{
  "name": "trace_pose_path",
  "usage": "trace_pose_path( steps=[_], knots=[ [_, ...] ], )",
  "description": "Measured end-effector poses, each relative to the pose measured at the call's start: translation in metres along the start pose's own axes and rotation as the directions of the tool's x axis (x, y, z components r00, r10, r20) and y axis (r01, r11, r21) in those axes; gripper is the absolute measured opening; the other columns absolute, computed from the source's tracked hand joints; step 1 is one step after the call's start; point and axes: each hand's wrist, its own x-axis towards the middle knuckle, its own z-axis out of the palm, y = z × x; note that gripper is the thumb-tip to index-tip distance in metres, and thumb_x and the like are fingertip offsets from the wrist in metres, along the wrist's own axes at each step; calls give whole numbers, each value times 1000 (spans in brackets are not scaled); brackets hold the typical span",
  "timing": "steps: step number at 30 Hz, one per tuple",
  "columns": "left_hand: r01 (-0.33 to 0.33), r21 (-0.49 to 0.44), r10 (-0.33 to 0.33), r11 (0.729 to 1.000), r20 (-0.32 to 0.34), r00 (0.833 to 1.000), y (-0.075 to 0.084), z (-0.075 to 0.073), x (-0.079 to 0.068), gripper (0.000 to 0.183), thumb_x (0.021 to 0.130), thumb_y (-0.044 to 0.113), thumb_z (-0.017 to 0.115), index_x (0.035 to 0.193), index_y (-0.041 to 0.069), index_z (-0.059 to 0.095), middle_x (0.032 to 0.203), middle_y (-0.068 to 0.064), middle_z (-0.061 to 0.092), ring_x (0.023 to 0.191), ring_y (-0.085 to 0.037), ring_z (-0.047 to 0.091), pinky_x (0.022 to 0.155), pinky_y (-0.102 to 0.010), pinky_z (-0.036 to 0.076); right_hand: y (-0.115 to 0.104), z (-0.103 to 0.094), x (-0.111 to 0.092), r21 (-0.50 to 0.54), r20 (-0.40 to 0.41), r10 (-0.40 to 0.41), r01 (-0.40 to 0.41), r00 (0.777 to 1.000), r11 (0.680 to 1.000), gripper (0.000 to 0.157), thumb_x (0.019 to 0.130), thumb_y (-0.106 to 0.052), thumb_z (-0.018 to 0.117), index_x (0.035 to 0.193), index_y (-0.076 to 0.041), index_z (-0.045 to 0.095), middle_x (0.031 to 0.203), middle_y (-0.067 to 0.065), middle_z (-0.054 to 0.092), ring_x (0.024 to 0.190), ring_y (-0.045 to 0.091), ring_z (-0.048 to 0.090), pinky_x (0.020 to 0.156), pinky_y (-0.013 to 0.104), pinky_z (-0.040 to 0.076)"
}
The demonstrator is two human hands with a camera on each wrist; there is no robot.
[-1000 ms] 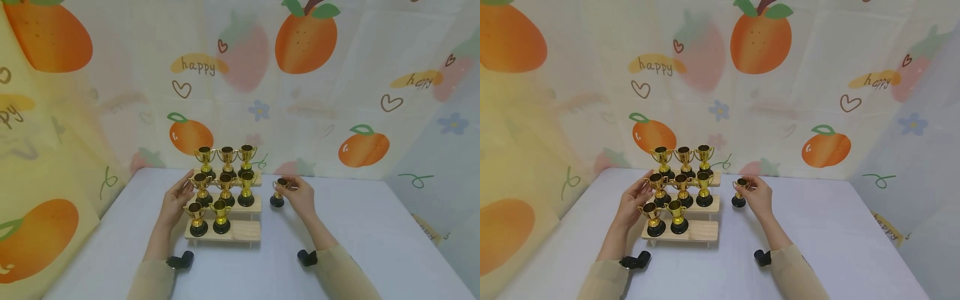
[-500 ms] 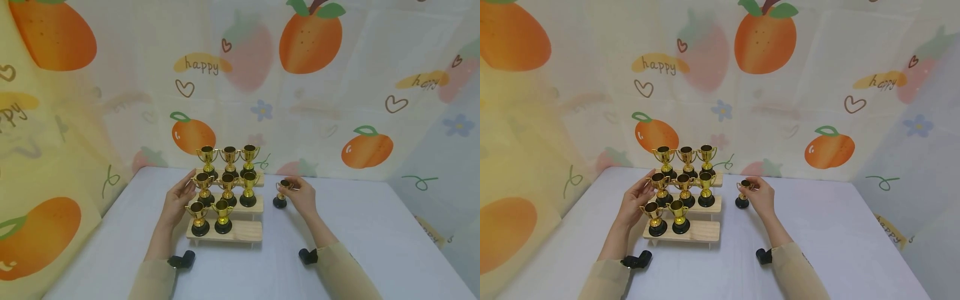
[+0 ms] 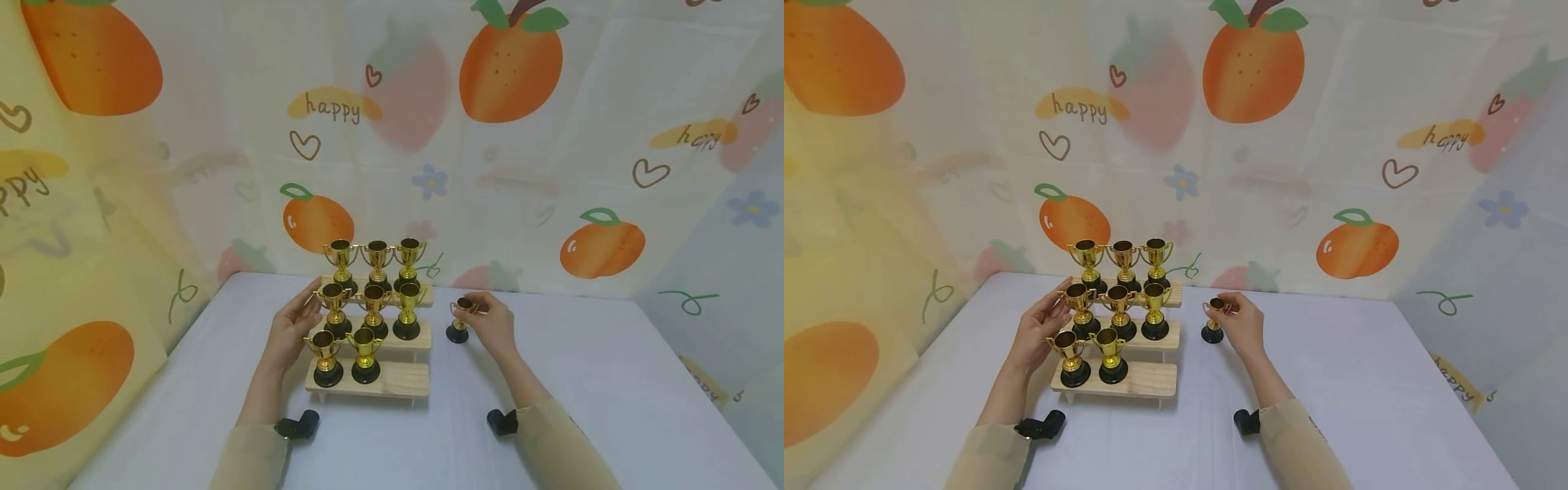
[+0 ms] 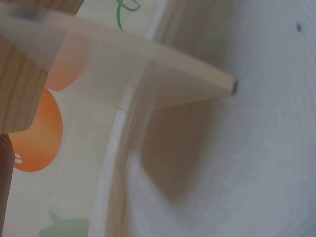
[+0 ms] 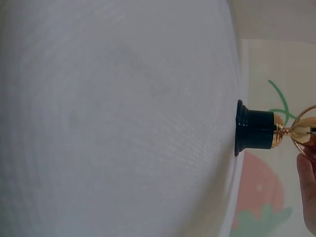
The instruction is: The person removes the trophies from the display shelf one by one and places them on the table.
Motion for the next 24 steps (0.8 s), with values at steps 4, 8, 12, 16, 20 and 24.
trace_pose_path(
  steps=[4,8,12,16,20,24],
  knots=[
    [-11,9,11,1000,5,1000,0,0,-1,66,92,-12,51,153,-6,26,165,-4,27,128,16,47,114,-10,37,1,1,0,-8,3,4,-4,1000,1000,40,82,-26,81,117,-10,69,110,11,74,101,23,63,87,29,58],
    [-19,13,19,1000,3,1000,0,1,-1,65,92,-13,51,152,-6,26,165,-5,27,128,16,47,114,-10,37,2,1,0,-7,6,4,-4,1000,1000,41,82,-26,81,117,-10,69,111,11,73,102,23,62,90,32,58],
    [-20,4,20,1000,4,1000,0,1,-1,65,92,-13,51,152,-6,26,165,-4,28,128,16,47,114,-11,37,3,2,0,-2,-4,-3,3,1000,1000,40,81,-24,81,116,-10,69,109,12,74,101,24,63,90,33,60],
    [-20,1,20,1000,7,1000,0,1,-1,65,92,-14,50,152,-6,26,164,-2,29,128,16,47,114,-10,37,4,2,-1,-6,-16,-14,14,1000,1000,40,80,-22,82,116,-10,70,108,12,74,98,22,63,88,30,61],
    [-14,7,14,1000,6,1000,0,1,-1,65,92,-17,46,152,-6,25,165,-4,26,128,16,47,113,-9,37,3,1,-2,-7,-12,-10,10,1000,1000,40,81,-24,81,116,-10,70,107,11,74,96,21,62,85,25,59],
    [-8,5,8,1000,-2,1000,1,2,-1,65,92,-18,44,153,-6,25,165,-6,25,127,17,47,113,-9,37,2,-1,-1,-2,10,-2,2,1000,1000,44,80,-24,82,120,-9,68,111,12,73,99,23,62,88,29,60]
  ],
)
